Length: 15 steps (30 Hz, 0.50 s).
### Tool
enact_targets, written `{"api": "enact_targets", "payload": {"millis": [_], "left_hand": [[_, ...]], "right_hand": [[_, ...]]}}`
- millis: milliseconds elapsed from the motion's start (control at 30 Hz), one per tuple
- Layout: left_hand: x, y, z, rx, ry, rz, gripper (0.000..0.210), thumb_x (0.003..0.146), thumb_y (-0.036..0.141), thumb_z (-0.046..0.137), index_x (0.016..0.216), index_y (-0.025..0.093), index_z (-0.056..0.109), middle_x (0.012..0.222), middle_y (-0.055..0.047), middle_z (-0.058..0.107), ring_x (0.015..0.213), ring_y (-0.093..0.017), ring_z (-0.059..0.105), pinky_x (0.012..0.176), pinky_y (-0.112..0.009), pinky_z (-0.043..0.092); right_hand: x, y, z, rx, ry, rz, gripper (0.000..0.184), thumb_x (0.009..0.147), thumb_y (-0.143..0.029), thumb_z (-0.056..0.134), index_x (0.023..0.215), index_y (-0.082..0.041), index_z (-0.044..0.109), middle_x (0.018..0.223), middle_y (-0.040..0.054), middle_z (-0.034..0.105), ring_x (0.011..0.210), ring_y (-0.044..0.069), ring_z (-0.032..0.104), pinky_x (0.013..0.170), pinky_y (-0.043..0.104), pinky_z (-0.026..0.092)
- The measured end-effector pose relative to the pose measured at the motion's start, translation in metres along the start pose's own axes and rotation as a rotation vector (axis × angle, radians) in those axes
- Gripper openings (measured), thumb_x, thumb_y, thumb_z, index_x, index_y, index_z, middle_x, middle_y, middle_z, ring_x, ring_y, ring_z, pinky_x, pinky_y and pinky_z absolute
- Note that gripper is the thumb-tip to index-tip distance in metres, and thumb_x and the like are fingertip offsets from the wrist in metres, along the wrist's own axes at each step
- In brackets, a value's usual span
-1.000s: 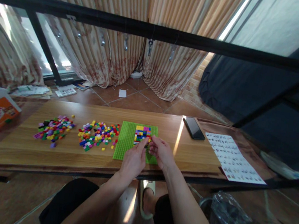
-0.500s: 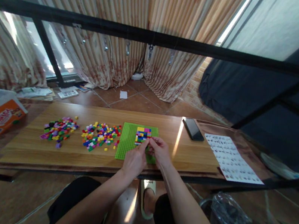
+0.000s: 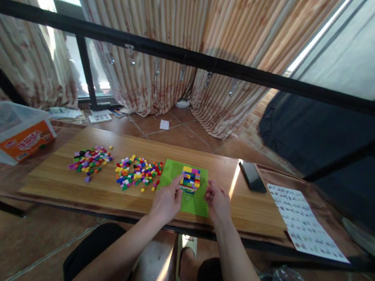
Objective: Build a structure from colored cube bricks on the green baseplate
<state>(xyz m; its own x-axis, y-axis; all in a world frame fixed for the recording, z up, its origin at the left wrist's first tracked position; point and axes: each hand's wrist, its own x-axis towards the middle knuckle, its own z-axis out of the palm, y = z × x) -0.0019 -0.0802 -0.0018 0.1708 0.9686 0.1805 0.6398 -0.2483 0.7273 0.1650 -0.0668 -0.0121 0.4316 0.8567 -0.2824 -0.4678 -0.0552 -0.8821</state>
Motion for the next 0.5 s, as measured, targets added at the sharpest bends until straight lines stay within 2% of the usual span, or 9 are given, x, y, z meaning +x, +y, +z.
{"api": "enact_targets", "payload": {"millis": [100,267,367,500], "left_hand": [[0.010,-0.011,-0.017,0.017,0.080,-0.071,0.044,0.087,0.017,0.047,0.130,0.016,0.056,0.084,-0.005,0.072,0.069,-0.017,0.064,0.068,-0.026,0.047],[0.021,-0.044,-0.052,0.135,0.142,-0.204,0.030,0.084,0.013,0.049,0.107,0.017,0.069,0.093,-0.008,0.074,0.084,-0.020,0.068,0.076,-0.027,0.048],[0.017,-0.064,-0.073,0.202,0.046,-0.263,0.026,0.083,0.012,0.050,0.094,0.017,0.072,0.094,-0.008,0.075,0.088,-0.021,0.068,0.078,-0.028,0.048],[0.006,-0.080,-0.092,0.230,-0.066,-0.302,0.028,0.078,0.007,0.050,0.091,0.017,0.073,0.093,-0.007,0.075,0.088,-0.021,0.068,0.076,-0.028,0.047]], "right_hand": [[0.004,0.002,-0.002,-0.021,0.009,-0.042,0.039,0.053,-0.045,0.083,0.073,-0.016,0.066,0.054,-0.0050,0.057,0.042,0.004,0.043,0.039,0.016,0.035],[0.010,0.006,-0.004,-0.140,0.057,-0.148,0.028,0.057,-0.038,0.079,0.073,-0.017,0.066,0.061,-0.0038,0.061,0.047,0.005,0.045,0.043,0.017,0.036],[0.016,0.006,-0.009,-0.190,0.004,-0.224,0.027,0.056,-0.026,0.076,0.081,-0.019,0.069,0.072,-0.0023,0.065,0.057,0.007,0.052,0.051,0.019,0.041],[0.023,0.004,-0.017,-0.282,-0.159,-0.303,0.045,0.055,-0.018,0.070,0.100,-0.023,0.070,0.096,0.0019,0.069,0.080,0.015,0.060,0.070,0.028,0.050]]}}
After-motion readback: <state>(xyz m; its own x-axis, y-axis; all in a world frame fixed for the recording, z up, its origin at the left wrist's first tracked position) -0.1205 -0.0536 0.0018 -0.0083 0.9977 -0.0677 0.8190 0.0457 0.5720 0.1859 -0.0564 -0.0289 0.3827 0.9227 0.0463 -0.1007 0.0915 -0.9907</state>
